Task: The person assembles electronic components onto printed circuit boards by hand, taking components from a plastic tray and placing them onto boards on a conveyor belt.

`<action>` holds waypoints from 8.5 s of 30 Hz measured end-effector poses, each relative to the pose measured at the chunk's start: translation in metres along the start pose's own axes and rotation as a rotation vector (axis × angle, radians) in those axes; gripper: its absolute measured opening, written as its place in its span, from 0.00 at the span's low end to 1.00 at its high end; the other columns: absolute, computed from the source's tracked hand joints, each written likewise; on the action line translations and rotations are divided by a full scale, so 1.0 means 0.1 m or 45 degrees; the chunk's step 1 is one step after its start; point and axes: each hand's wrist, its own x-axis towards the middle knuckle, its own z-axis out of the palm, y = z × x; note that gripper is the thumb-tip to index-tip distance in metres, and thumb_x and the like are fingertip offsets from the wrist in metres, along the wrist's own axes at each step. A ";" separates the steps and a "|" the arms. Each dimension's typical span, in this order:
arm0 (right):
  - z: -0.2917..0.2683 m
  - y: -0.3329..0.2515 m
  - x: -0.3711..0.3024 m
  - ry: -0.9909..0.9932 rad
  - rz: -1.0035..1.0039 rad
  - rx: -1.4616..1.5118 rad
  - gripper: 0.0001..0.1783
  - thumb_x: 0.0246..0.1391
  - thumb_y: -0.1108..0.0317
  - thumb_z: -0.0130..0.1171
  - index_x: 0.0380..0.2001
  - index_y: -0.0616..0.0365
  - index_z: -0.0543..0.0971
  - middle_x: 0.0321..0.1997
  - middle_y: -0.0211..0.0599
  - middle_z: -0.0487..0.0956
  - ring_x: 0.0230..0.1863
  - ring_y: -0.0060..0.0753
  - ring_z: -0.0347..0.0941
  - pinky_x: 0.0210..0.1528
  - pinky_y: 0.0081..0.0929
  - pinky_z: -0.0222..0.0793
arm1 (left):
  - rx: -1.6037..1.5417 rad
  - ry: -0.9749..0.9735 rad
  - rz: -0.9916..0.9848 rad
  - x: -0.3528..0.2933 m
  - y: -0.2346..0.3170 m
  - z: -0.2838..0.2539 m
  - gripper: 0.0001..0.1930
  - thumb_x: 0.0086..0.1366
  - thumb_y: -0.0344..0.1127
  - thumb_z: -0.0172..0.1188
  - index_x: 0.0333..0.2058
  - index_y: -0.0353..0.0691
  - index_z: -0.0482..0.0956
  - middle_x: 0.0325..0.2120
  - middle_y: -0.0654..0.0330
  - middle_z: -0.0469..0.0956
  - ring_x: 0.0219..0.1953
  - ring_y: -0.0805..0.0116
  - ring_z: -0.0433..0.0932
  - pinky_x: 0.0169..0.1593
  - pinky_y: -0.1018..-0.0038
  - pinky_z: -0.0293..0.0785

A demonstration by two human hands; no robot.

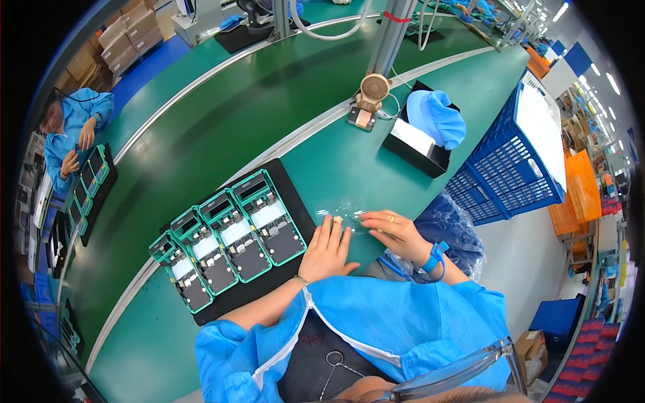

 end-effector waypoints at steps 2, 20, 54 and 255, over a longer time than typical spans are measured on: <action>0.03 0.04 -0.02 -0.006 -0.019 -0.013 0.15 0.55 0.79 0.61 0.47 0.62 0.80 0.55 0.46 0.79 0.51 0.48 0.78 0.51 0.37 0.74 | 0.023 0.033 0.032 0.01 -0.01 -0.01 0.43 0.56 0.59 0.65 0.61 0.32 0.68 0.65 0.40 0.61 0.68 0.38 0.56 0.67 0.52 0.57; 0.08 0.11 0.49 -0.033 -0.406 -0.395 0.21 0.45 0.79 0.63 0.46 0.64 0.80 0.51 0.49 0.80 0.50 0.50 0.79 0.50 0.37 0.78 | -0.020 0.130 0.109 0.01 -0.11 0.01 0.38 0.56 0.53 0.66 0.60 0.35 0.71 0.64 0.48 0.64 0.70 0.49 0.57 0.67 0.55 0.60; 1.02 0.05 1.35 -0.309 -0.839 -0.307 0.18 0.49 0.73 0.58 0.46 0.62 0.79 0.55 0.46 0.77 0.55 0.45 0.74 0.56 0.36 0.74 | 0.242 0.402 -0.376 -0.64 -0.81 -0.66 0.18 0.57 0.33 0.65 0.46 0.32 0.77 0.49 0.52 0.77 0.50 0.52 0.73 0.50 0.63 0.72; 1.98 -0.77 1.89 -0.353 -1.007 -0.318 0.20 0.47 0.71 0.58 0.45 0.67 0.78 0.52 0.51 0.78 0.52 0.46 0.75 0.54 0.35 0.74 | 0.451 0.400 -0.627 -1.67 -1.23 -1.11 0.12 0.59 0.32 0.62 0.42 0.37 0.78 0.50 0.54 0.77 0.50 0.50 0.73 0.51 0.62 0.72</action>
